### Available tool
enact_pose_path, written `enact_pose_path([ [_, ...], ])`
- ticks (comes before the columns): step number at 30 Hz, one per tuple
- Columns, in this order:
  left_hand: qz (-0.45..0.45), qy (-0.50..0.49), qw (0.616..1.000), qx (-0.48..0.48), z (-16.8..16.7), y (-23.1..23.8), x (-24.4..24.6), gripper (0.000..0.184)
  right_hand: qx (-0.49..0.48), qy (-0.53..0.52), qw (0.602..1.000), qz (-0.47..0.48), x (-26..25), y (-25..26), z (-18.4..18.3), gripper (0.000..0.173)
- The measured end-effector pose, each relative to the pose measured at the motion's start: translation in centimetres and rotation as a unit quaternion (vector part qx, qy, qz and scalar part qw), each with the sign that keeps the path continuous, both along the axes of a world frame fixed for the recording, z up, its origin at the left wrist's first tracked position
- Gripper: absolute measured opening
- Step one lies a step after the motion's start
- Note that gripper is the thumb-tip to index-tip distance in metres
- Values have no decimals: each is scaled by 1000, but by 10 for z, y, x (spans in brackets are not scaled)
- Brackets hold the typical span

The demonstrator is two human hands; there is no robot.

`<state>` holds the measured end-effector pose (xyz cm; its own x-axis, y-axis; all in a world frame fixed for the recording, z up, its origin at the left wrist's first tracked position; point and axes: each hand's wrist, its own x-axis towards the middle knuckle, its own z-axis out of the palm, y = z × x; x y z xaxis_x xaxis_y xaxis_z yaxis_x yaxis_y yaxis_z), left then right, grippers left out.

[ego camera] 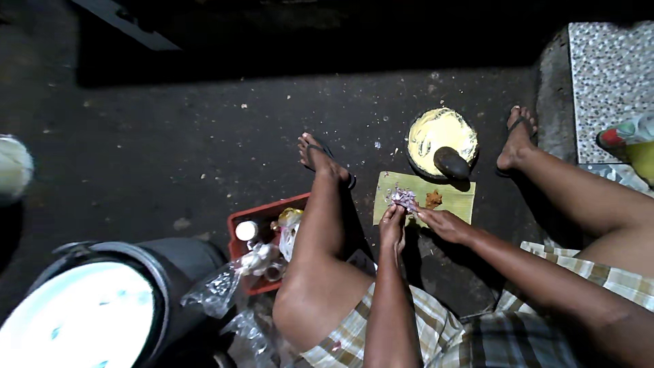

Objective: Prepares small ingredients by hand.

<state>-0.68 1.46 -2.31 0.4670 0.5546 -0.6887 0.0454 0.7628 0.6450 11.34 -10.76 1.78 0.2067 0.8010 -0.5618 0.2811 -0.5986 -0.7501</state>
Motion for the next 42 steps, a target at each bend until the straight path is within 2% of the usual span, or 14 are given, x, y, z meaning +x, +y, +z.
enact_pose_path([
  [5,-24,1,1000,4,0,-3,0,18,-19,-27,999,16,0,10,-13,58],
  [10,-61,-4,998,10,-3,-8,1,26,-19,-6,999,-25,8,16,-33,55],
  [14,-16,15,1000,-5,-5,-2,0,29,-34,-18,999,13,3,15,-28,58],
  [18,-10,21,1000,-1,-8,-2,1,26,-65,-21,997,22,-2,9,-14,58],
  [26,-65,61,996,32,-13,-3,1,16,-57,-42,997,22,-2,15,-28,58],
  [30,-109,45,993,27,-11,-6,2,19,-70,-39,997,-9,5,23,-40,53],
  [37,-50,80,995,38,-11,0,5,18,-67,-47,996,45,3,18,-26,56],
  [42,-54,66,995,46,-16,-1,6,18,-66,-35,997,37,2,5,-21,56],
])
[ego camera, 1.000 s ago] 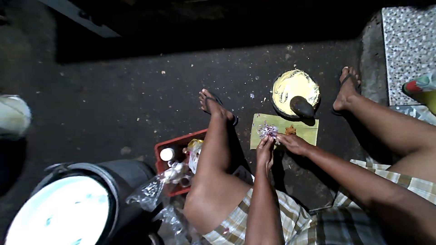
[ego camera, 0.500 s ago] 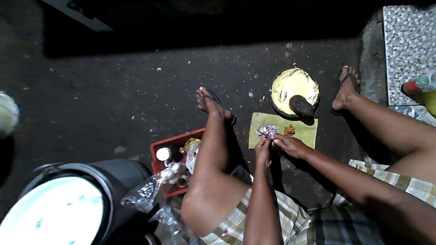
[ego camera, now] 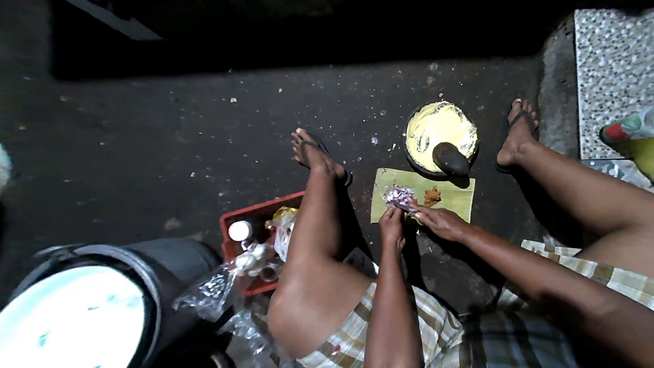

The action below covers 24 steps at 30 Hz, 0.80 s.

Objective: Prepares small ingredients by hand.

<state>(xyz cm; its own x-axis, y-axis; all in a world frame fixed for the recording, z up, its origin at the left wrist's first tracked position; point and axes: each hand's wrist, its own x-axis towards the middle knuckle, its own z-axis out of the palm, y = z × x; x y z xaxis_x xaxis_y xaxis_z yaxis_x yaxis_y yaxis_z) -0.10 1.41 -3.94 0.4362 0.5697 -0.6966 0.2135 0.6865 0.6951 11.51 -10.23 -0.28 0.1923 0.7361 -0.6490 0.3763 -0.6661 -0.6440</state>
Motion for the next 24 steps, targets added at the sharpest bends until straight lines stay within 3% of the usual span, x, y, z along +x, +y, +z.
enact_pose_path([
  [13,-57,4,998,-10,3,-3,0,22,2,-19,999,-32,5,18,-20,51],
  [17,-120,-8,993,-15,6,-4,0,24,-11,-9,997,-76,11,18,-28,49],
  [24,-32,28,999,30,-3,3,-2,17,-2,-10,1000,7,-1,6,0,55],
])
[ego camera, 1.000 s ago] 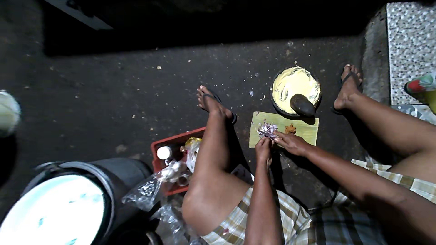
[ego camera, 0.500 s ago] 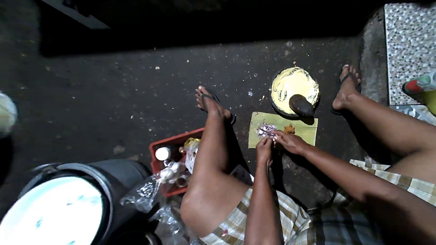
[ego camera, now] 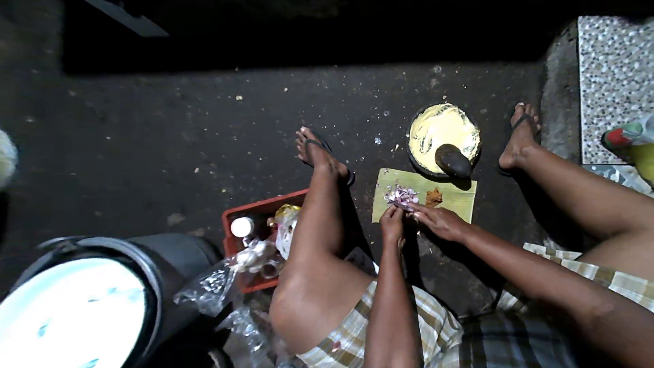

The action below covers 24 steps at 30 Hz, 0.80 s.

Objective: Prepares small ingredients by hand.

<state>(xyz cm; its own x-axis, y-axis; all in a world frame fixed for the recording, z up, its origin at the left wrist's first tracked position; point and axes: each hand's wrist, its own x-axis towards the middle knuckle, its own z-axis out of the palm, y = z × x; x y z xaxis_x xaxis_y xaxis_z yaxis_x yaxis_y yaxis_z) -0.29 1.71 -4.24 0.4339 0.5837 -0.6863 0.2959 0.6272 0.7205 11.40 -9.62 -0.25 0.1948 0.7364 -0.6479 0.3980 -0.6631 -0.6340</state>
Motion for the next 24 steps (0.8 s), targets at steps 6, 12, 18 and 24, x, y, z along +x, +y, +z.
enact_pose_path([
  [6,0,-8,1000,-29,3,-3,3,22,-3,-5,1000,-14,1,-8,-2,54],
  [12,26,3,1000,-10,4,1,2,17,11,2,1000,-6,0,0,-2,55],
  [18,34,-20,999,-26,2,0,3,18,0,-2,1000,-3,-2,-7,3,54],
  [24,7,-22,999,-33,5,3,2,17,0,-11,1000,-7,1,4,-4,55],
])
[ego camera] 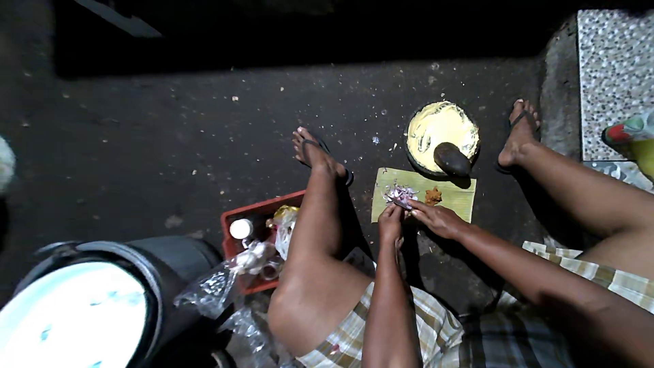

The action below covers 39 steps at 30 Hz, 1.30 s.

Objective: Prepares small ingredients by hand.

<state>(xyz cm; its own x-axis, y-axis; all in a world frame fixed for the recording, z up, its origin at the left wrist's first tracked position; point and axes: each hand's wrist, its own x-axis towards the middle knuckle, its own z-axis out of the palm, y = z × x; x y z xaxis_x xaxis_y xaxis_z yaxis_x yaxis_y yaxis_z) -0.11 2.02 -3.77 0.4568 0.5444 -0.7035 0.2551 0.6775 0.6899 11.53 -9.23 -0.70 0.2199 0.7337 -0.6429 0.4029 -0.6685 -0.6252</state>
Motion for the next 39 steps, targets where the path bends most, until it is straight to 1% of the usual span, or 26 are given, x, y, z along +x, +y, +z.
enact_pose_path([
  [3,-2,-8,1000,-20,4,-2,0,16,10,-4,1000,-19,0,6,-7,53],
  [6,-15,-3,999,-36,8,-2,1,23,9,-4,1000,-23,5,8,-13,51],
  [10,-73,-22,996,-39,11,-6,2,24,5,12,998,-60,14,11,-20,47],
  [11,-72,-24,996,-38,10,-8,3,23,5,10,998,-60,16,11,-21,47],
  [13,-40,-21,999,-30,10,-7,3,24,7,1,999,-43,14,10,-19,50],
  [16,19,-5,1000,-4,5,-2,2,17,6,5,1000,-3,2,1,-2,56],
  [18,36,-3,999,4,5,1,1,19,4,9,1000,11,-3,-7,10,56],
  [20,44,4,999,0,6,-1,3,19,0,10,1000,9,-5,-14,11,56],
  [22,40,5,999,-12,7,-4,4,20,1,9,1000,-4,-2,-17,6,56],
  [25,21,-21,999,-21,6,-7,3,22,9,18,1000,-21,3,-13,-1,55],
  [27,26,-29,999,-17,8,-6,3,22,18,11,1000,-17,4,-8,0,54],
  [29,47,-9,999,1,8,-3,3,17,19,11,1000,3,-1,-7,5,55],
  [33,52,0,999,13,3,-3,1,20,11,15,1000,7,-7,-12,6,56],
  [39,6,7,1000,12,4,-4,2,18,-10,-15,1000,11,-3,-5,4,55],
])
